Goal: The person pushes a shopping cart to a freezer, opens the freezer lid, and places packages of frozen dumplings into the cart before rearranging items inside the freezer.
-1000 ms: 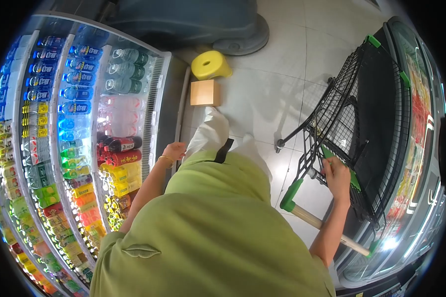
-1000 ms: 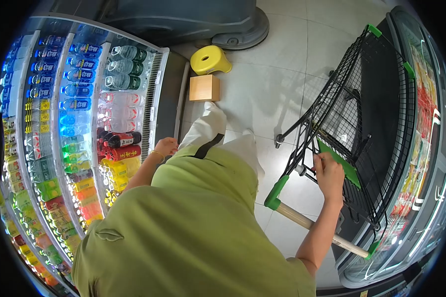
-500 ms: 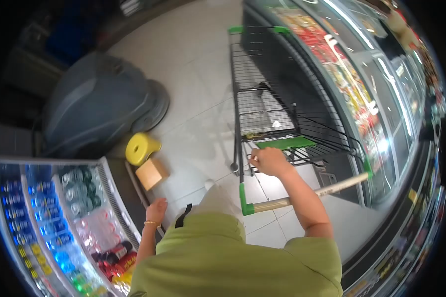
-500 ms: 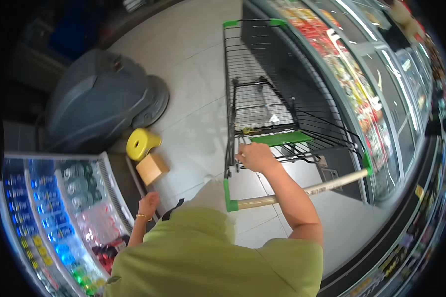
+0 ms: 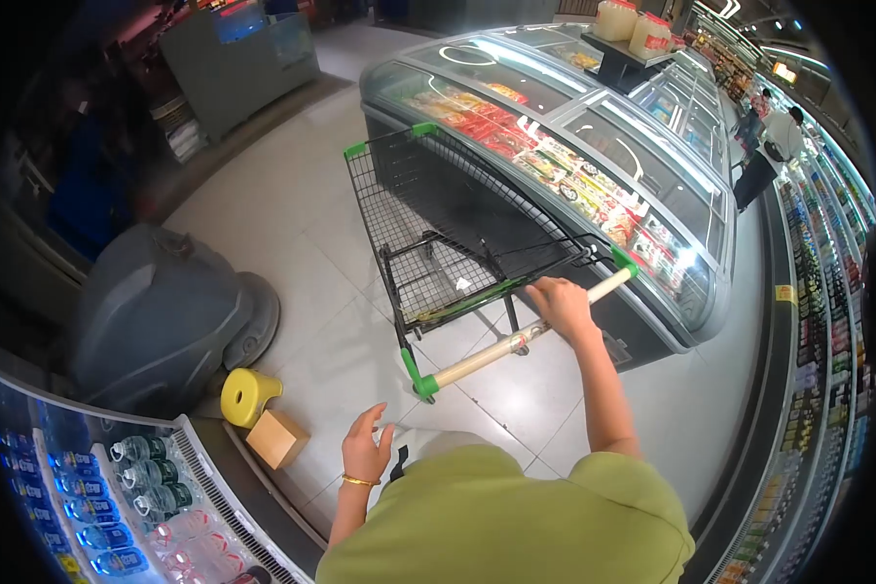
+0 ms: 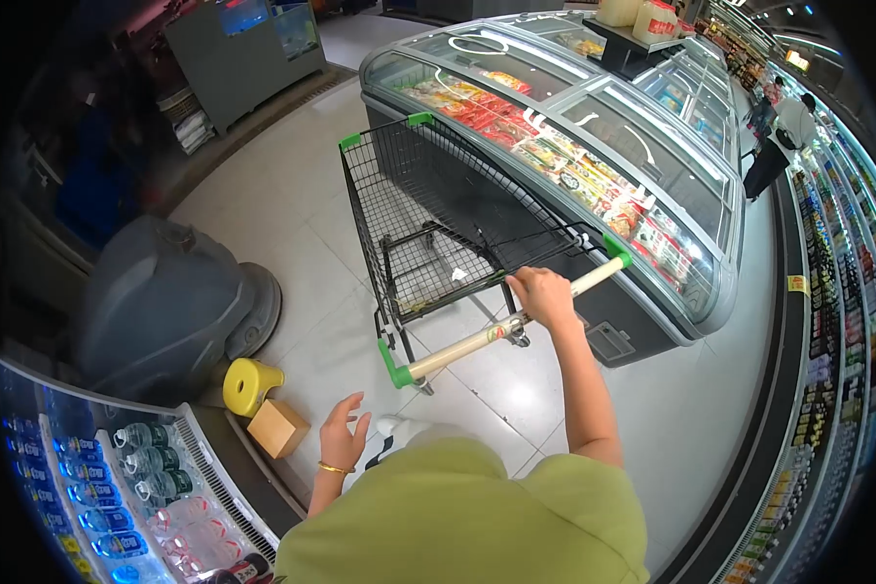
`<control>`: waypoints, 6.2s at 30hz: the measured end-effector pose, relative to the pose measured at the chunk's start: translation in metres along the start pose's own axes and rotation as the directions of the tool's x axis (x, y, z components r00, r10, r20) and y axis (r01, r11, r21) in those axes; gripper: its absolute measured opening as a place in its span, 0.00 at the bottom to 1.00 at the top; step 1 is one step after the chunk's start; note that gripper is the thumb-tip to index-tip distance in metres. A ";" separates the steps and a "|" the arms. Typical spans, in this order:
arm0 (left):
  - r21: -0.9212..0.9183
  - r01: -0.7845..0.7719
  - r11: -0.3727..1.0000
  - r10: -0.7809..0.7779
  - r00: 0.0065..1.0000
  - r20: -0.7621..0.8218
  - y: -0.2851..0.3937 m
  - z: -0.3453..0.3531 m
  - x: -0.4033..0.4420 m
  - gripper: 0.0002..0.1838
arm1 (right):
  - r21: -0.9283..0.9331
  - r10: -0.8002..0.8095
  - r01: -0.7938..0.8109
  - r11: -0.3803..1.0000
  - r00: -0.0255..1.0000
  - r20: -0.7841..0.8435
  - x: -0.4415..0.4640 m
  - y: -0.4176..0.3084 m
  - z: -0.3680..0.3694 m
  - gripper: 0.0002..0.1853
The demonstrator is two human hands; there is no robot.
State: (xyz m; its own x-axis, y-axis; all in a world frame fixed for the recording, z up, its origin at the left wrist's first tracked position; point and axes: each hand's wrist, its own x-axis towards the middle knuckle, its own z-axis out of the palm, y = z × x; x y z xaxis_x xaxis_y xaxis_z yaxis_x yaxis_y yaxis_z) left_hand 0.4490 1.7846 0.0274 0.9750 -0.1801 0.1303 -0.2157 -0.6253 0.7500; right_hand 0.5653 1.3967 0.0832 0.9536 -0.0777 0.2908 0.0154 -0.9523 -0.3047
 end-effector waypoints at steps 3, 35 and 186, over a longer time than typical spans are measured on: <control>-0.004 -0.080 0.997 0.079 0.990 -0.114 0.036 0.019 -0.009 0.22 | 0.003 0.033 -0.032 0.999 0.990 -0.138 -0.012 0.051 0.019 0.24; 0.758 0.003 0.653 -0.041 0.999 0.032 0.104 0.128 0.122 0.10 | -0.071 -0.387 0.381 0.922 0.905 -0.174 0.029 0.215 -0.011 0.23; 0.190 -0.776 0.602 0.668 0.619 0.413 0.076 0.387 1.178 0.40 | 0.205 0.716 -0.703 0.681 0.579 -0.390 0.630 0.365 0.213 0.07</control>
State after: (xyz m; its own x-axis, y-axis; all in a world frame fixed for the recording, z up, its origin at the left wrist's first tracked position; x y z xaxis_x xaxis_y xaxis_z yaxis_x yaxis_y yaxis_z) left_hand 1.5602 1.2311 -0.0134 0.4373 -0.8428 0.3138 -0.8964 -0.3805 0.2272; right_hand 1.2356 1.0628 -0.0386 0.4457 -0.8419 0.3042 -0.5988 -0.5330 -0.5978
